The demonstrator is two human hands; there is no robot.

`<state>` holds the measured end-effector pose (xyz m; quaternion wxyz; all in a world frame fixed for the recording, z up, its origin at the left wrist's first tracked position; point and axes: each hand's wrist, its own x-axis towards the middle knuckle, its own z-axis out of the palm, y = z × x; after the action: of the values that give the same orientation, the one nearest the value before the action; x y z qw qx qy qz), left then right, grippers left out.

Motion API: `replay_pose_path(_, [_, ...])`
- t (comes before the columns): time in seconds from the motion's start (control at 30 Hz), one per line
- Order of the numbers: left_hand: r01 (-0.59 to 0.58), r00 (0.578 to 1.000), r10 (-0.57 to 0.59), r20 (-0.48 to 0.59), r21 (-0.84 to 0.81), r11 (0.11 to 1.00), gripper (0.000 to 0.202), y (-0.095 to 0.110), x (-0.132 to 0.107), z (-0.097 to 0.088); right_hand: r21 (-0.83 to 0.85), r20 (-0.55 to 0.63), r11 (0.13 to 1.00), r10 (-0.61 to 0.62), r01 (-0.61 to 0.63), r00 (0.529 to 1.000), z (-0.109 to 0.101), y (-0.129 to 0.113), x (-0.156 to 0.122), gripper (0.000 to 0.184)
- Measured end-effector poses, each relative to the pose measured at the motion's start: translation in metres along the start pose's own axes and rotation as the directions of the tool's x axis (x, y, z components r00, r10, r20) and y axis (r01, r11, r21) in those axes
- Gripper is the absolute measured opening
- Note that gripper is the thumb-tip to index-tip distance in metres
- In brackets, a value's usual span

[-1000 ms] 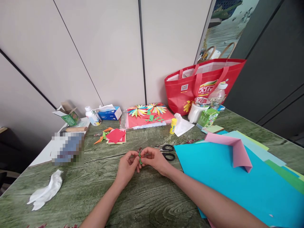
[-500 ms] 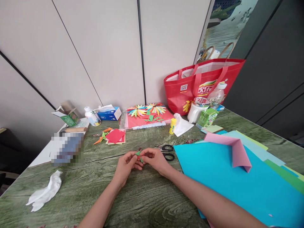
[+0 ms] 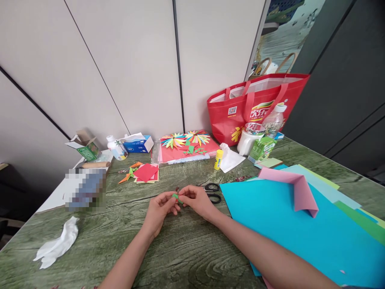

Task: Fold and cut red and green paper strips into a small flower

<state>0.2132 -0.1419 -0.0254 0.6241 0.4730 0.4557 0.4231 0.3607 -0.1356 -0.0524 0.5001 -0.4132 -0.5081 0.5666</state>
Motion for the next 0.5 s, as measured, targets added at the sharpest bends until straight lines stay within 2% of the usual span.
replay_pose_path(0.13, [0.018,0.999,-0.020,-0.041,-0.029,0.999,0.024,0.0016,-0.0005,0.0018,0.020,0.012,1.000,-0.004,0.004,1.000,0.0004,0.0002,-0.0014,0.025])
replay_pose_path(0.23, [0.026,0.998,-0.029,-0.057,-0.046,0.999,0.024,0.0019,-0.0005,0.0027,0.096,0.024,0.994,0.055,-0.057,0.998,0.0009,0.0001,-0.0017,0.029])
replay_pose_path(0.33, [0.015,0.998,-0.017,-0.058,-0.036,0.999,0.023,0.0008,-0.0005,0.0022,0.091,0.016,0.989,0.116,-0.117,0.993,0.0005,-0.0018,-0.0017,0.030])
replay_pose_path(0.5, [0.004,0.999,-0.005,-0.050,-0.012,1.000,0.022,-0.0009,0.0000,0.0012,0.049,-0.031,0.996,0.073,-0.071,0.997,0.0013,-0.0061,-0.0042,0.027])
